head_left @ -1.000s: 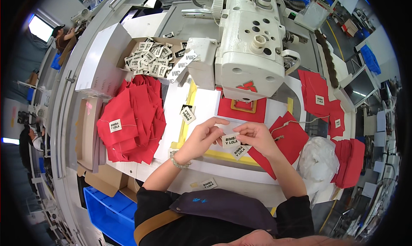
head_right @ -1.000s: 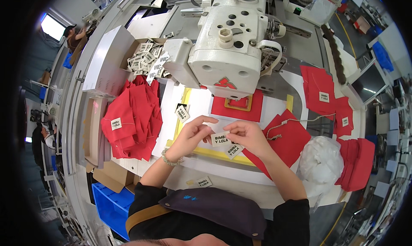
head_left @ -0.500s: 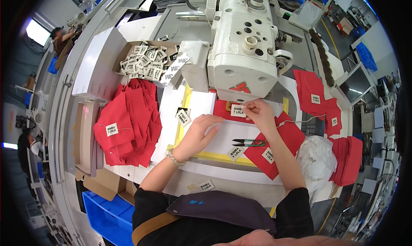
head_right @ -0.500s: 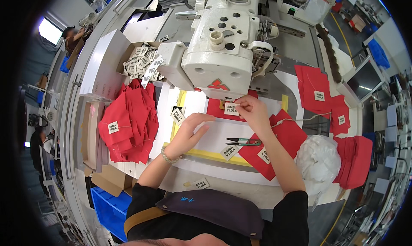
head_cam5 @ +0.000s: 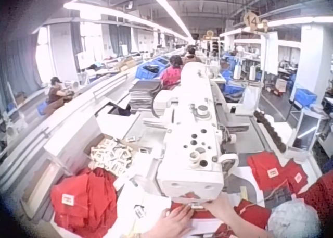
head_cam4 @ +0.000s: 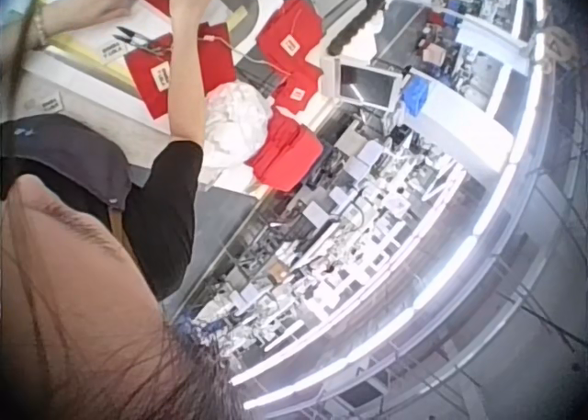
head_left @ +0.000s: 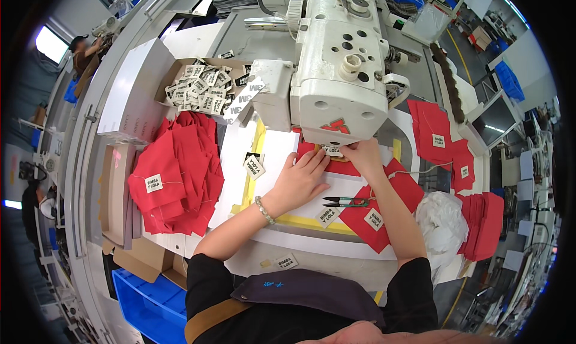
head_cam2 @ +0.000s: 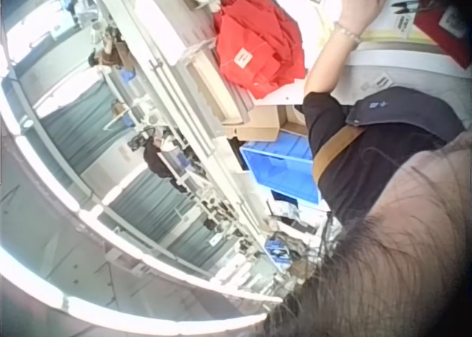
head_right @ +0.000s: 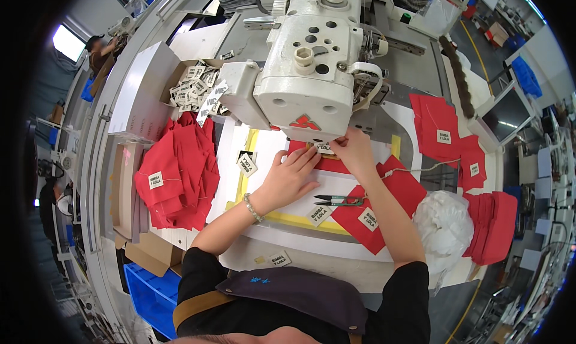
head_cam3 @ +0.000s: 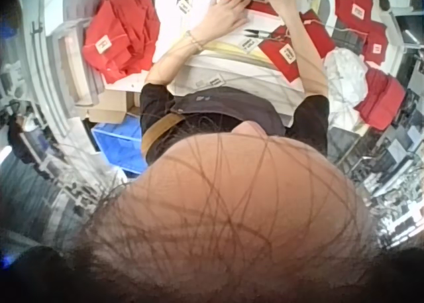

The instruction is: The person sews white rectangular labels onto red fabric pieces using an industrial sewing machine. They pick up a red fabric piece, place a label on it, and guide it under the machine's needle to stitch it in place. After sewing, they cut the thread and place the finished piece into a stack.

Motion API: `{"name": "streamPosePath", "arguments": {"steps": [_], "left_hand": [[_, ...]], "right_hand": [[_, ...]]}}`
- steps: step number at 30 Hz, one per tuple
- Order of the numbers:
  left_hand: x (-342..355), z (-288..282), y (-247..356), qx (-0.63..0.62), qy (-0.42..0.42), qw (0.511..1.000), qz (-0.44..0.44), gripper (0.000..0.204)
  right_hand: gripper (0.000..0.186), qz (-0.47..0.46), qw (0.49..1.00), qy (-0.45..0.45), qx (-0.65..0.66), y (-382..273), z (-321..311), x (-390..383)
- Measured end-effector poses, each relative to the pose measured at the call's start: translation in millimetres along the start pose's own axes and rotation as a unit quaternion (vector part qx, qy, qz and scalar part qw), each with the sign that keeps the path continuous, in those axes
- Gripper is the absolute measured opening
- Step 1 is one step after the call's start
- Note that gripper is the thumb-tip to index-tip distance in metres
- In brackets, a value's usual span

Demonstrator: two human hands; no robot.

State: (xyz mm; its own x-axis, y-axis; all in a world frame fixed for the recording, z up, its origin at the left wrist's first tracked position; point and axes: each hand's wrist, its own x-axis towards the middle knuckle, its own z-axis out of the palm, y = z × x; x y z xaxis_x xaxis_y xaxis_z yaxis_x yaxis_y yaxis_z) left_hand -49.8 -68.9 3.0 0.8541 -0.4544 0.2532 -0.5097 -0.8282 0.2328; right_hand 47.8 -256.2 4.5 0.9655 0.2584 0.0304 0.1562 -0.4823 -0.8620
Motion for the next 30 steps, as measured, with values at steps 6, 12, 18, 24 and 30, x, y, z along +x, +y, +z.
{"name": "streamPosePath", "arguments": {"steps": [6, 12, 18, 24, 30], "left_hand": [[0.5, 6.0, 3.6, 0.059, 0.01, 0.998, 0.004, 0.06], [-6.6, -2.8, 6.4, 0.047, 0.035, 0.998, 0.033, 0.049], [-22.7, -16.0, -6.9, -0.006, 0.046, 0.999, 0.011, 0.032], [-57.3, -52.9, -72.8, -0.03, 0.054, 0.986, -0.155, 0.032], [-69.5, -56.5, -92.8, -0.155, 0.041, 0.959, -0.234, 0.032]], "right_hand": [[0.019, 0.001, 1.0, -0.002, -0.013, -0.5, 2.1, 0.7], [0.019, 0.019, 0.999, -0.016, -0.045, -9.7, -1.7, -1.1], [0.02, 0.015, 0.999, -0.009, -0.048, -15.8, -3.9, -3.5], [0.009, 0.105, 0.979, -0.068, 0.163, -19.3, -17.6, -29.6], [0.014, 0.139, 0.94, -0.26, 0.171, -36.9, 1.8, -83.0]]}}
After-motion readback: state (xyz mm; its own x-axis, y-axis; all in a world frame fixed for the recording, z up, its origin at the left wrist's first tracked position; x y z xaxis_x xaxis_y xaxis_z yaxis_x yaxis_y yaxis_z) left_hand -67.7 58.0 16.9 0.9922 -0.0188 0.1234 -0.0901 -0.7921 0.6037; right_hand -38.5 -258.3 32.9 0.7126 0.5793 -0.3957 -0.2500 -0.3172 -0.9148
